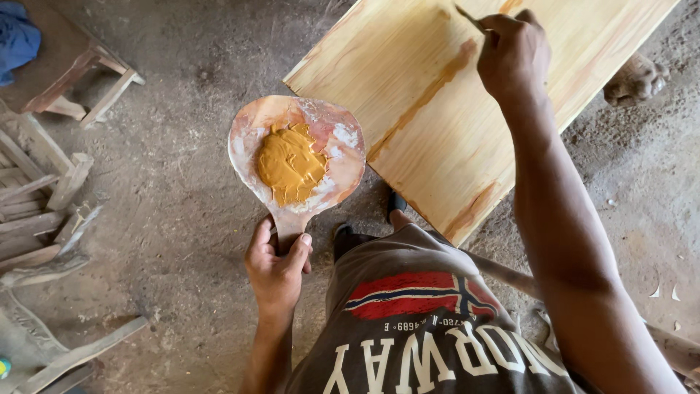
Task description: The person holds a paddle holding wood filler in one hand and uses a small spatula to press filler into cracks and gaps on a wooden board, working along several cracks. They then walk across the workshop and handle a piece of kraft paper.
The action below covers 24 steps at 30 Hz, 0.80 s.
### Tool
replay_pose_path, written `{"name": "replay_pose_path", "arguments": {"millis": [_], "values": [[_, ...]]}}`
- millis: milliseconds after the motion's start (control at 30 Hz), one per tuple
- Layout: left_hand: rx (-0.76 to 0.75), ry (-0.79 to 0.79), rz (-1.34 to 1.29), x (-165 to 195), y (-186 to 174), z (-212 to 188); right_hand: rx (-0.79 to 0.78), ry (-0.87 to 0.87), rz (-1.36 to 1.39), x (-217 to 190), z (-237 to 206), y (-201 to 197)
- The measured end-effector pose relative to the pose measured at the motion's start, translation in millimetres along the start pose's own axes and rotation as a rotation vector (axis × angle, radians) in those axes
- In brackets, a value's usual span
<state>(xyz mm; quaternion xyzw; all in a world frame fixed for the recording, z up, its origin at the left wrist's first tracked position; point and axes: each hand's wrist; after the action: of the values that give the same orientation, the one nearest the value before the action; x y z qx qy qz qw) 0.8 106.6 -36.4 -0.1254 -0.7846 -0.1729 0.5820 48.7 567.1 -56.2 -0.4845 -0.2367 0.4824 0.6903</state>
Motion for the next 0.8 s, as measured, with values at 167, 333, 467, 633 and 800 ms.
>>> {"name": "replay_pose_path", "arguments": {"millis": [167,333,467,633,800], "values": [[0.053,-0.015,0.000,3.6,-0.8,-5.3,-0.195,-0.316,0.150,-7.0,-26.7,-44.4],[0.095,-0.004,-0.004,5.5,-7.8,-6.5,-0.236,-0.454,0.164,-23.6,-35.5,-75.4],[0.092,0.003,-0.016,4.8,-10.5,-5.4,-0.296,-0.583,0.324,-42.7,-29.9,-80.3],[0.107,-0.025,-0.022,5.2,-9.9,-7.3,-0.355,-0.603,0.367,-62.5,-21.6,-83.0],[0.131,-0.007,-0.009,5.5,-10.8,-8.6,-0.306,-0.774,0.382,-69.7,-4.4,-70.4]]}}
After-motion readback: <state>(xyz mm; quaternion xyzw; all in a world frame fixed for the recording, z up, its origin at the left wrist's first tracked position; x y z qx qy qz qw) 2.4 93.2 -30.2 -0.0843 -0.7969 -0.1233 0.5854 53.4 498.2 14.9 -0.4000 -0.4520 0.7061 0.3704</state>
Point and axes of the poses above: each hand's wrist, its own z-axis towards the middle knuckle, its own y-axis out of the palm, x = y × z, and after that the axes turned 2 degrees about -z, right-handed
